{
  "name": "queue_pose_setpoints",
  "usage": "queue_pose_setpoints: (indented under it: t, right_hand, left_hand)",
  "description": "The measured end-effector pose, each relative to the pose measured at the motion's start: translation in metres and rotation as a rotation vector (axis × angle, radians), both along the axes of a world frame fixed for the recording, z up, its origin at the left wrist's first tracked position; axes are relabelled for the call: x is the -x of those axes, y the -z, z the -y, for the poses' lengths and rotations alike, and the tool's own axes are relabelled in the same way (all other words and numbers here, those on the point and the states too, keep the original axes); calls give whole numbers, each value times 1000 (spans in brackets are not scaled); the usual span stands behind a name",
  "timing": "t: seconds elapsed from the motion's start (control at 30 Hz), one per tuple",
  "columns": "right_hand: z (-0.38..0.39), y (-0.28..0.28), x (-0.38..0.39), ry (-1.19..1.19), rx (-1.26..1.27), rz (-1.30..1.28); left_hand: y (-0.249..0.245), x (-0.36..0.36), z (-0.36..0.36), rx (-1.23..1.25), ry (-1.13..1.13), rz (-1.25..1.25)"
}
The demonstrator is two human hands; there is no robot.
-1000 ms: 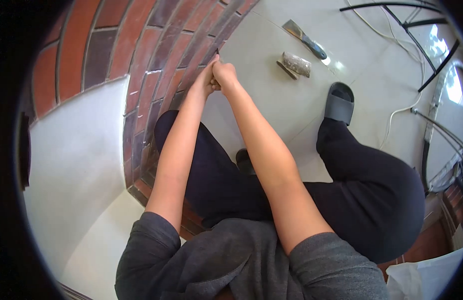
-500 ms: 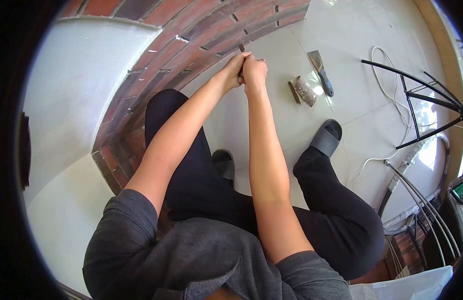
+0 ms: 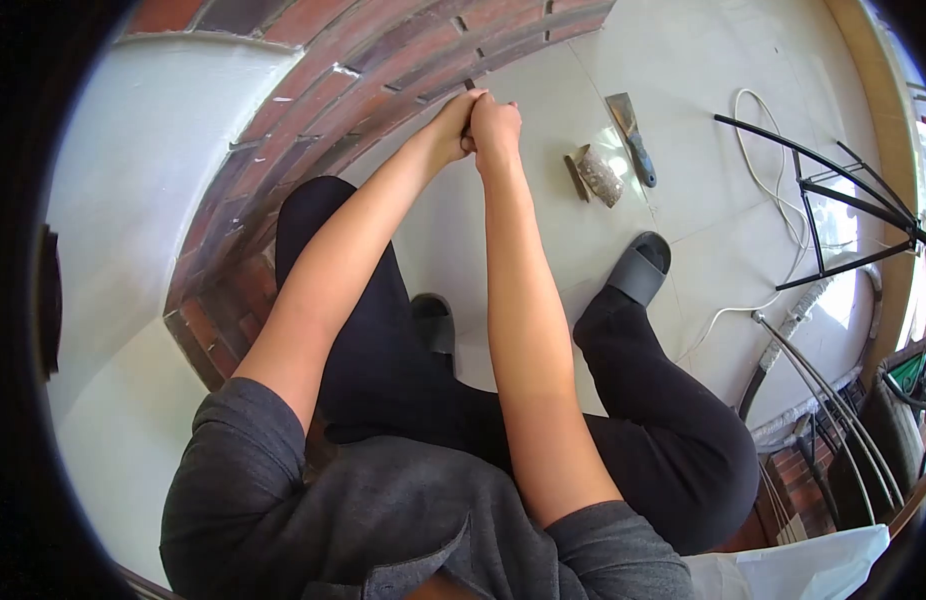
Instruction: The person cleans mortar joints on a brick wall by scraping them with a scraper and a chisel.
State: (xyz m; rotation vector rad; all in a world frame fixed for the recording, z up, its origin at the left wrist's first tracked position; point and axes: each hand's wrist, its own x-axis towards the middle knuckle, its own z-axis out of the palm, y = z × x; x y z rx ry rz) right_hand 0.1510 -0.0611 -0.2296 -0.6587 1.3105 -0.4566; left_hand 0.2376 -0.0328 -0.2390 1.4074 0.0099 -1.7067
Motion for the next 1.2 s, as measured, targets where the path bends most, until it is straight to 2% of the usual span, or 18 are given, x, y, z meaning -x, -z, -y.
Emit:
queue_pose_setpoints:
  t: [0.13, 0.17, 0.2, 0.27, 0.33, 0.4, 0.47, 0.57, 0.6, 0.67, 0.7, 0.73, 0.77, 0.83, 1.0, 1.03, 1.13, 1.2]
  right_hand:
    - [7, -24, 16, -130, -51, 131]
    - [3, -41, 11, 57, -3, -7]
    - [8, -42, 16, -18, 14, 30]
    - [11, -30, 16, -118, 26, 83]
    - [7, 26, -6, -204, 55, -113]
    - [-4, 1, 0, -75, -74, -4]
    - [-3, -2, 1, -97, -52, 6]
    - [3, -43, 7, -101, 9, 18]
    - [2, -50, 8, -90, 18, 12]
    - [0, -35, 0, -66, 4, 38]
    - [-4, 9, -9, -52, 18, -24]
    - [-6, 43, -16, -39, 42, -83]
    - [-10, 7, -10, -28, -10, -56]
    - [-10, -5, -1, -26, -46, 25]
    - [-21, -1, 25, -63, -132, 168]
    - [-22, 5, 34, -189, -124, 76]
    - [-4, 8, 69, -650, -94, -263]
    - [8, 26, 88, -537, -71, -390]
  left_hand:
    - [-20, 19, 3, -57, -146, -12]
    - [-34, 22, 4, -55, -99, 49]
    - [-33, 19, 4, -7, -90, -5]
    - [-36, 15, 5, -9, -91, 31]
    - [-7, 2, 2, -39, -73, 1]
    - [10, -3, -2, -61, -26, 6]
    - [24, -9, -4, -29, -4, -39]
    - [-23, 4, 1, -29, -75, -45]
    - [-19, 0, 1, -10, -53, -55]
    - [-4, -9, 1, 19, 1, -90]
    - [5, -8, -5, -18, -62, 16]
    - [23, -13, -7, -44, -21, -26]
    - [27, -11, -9, -38, -18, -24]
    - [14, -3, -7, -51, -18, 17]
    - [-6, 17, -13, -216, 66, 138]
    - [57, 9, -16, -172, 22, 105]
    - [72, 18, -40, -261, 213, 11]
    - [76, 46, -59, -328, 234, 164]
